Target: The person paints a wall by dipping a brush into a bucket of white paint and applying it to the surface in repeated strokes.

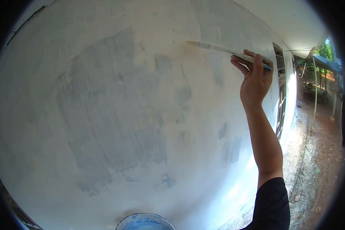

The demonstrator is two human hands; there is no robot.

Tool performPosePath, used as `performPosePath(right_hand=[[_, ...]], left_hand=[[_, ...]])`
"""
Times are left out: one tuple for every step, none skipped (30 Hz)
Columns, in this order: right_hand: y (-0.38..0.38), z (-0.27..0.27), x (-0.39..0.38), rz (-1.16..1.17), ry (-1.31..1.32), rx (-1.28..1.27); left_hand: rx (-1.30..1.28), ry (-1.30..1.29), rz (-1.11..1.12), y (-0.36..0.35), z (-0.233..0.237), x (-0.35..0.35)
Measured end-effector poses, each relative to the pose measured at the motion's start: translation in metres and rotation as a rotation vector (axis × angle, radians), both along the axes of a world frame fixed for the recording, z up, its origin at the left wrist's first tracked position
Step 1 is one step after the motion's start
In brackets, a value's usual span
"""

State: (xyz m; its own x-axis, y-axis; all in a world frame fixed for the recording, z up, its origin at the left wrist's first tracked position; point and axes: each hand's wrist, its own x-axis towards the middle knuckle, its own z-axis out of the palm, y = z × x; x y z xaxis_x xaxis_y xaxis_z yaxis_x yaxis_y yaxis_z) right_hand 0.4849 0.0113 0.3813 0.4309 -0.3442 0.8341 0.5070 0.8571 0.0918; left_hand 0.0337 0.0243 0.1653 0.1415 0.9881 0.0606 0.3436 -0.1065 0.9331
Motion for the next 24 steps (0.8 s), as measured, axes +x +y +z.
performPosePath(right_hand=[[-0.011,-0.021,-0.004,0.046,-0.013,-0.033],[-0.022,-0.042,-0.009,0.098,-0.024,-0.074],[-0.034,-0.064,-0.015,0.170,-0.057,-0.139],[-0.045,-0.088,-0.025,0.257,-0.081,-0.214],[-0.053,-0.107,-0.038,0.367,-0.087,-0.291],[-0.060,-0.126,-0.051,0.483,-0.088,-0.367],[-0.065,-0.144,-0.065,0.555,-0.107,-0.456],[-0.070,-0.162,-0.079,0.630,-0.122,-0.544],[-0.076,-0.180,-0.091,0.614,-0.062,-0.627],[-0.081,-0.194,-0.108,0.618,-0.026,-0.745],[-0.084,-0.206,-0.119,0.619,-0.088,-0.862],[-0.082,-0.218,-0.129,0.614,-0.162,-0.958],[-0.080,-0.229,-0.137,0.621,-0.206,-1.062],[-0.080,-0.238,-0.144,0.622,-0.255,-1.158],[-0.073,-0.249,-0.150,0.574,-0.339,-1.234],[-0.064,-0.260,-0.156,0.522,-0.426,-1.305],[-0.056,-0.272,-0.166,0.527,-0.380,-1.349],[-0.048,-0.282,-0.175,0.529,-0.337,-1.391],[-0.043,-0.285,-0.178,0.483,-0.423,-1.478],[-0.038,-0.287,-0.181,0.436,-0.514,-1.562],[-0.033,-0.295,-0.188,0.395,-0.484,-1.560],[-0.029,-0.298,-0.192,0.394,-0.485,-1.568],[-0.025,-0.301,-0.196,0.373,-0.522,-1.608],[-0.022,-0.304,-0.199,0.352,-0.557,-1.644]], left_hand=[[-0.065,-0.082,0.037,0.005,-0.009,0.007],[-0.138,-0.162,0.084,0.010,-0.021,0.012],[-0.121,-0.331,0.015,0.017,-0.038,0.015],[-0.111,-0.497,-0.032,0.015,-0.056,0.012],[-0.081,-0.466,-0.050,0.012,-0.063,0.015],[-0.056,-0.436,-0.067,0.013,-0.066,0.022],[-0.034,-0.457,-0.075,0.013,-0.074,0.026],[-0.086,-0.397,-0.060,0.009,-0.069,0.029],[-0.035,-0.414,-0.077,0.010,-0.079,0.032],[-0.081,-0.419,-0.054,0.008,-0.079,0.036],[-0.102,-0.423,-0.039,0.005,-0.081,0.041],[-0.053,-0.404,-0.038,0.007,-0.090,0.042],[-0.009,-0.355,-0.041,0.009,-0.099,0.042],[0.043,-0.309,-0.052,0.008,-0.106,0.043],[0.021,-0.301,-0.048,0.006,-0.108,0.045],[0.010,-0.267,-0.043,0.004,-0.108,0.048],[0.003,-0.237,-0.041,0.002,-0.108,0.049],[-0.010,-0.237,-0.042,0.002,-0.112,0.048],[-0.004,-0.239,-0.045,0.002,-0.118,0.048],[0.003,-0.242,-0.048,0.002,-0.121,0.049],[-0.004,-0.246,-0.048,0.001,-0.121,0.050],[-0.011,-0.263,-0.044,0.001,-0.121,0.051],[-0.018,-0.280,-0.040,0.000,-0.121,0.052],[-0.021,-0.282,-0.041,-0.001,-0.122,0.052]])
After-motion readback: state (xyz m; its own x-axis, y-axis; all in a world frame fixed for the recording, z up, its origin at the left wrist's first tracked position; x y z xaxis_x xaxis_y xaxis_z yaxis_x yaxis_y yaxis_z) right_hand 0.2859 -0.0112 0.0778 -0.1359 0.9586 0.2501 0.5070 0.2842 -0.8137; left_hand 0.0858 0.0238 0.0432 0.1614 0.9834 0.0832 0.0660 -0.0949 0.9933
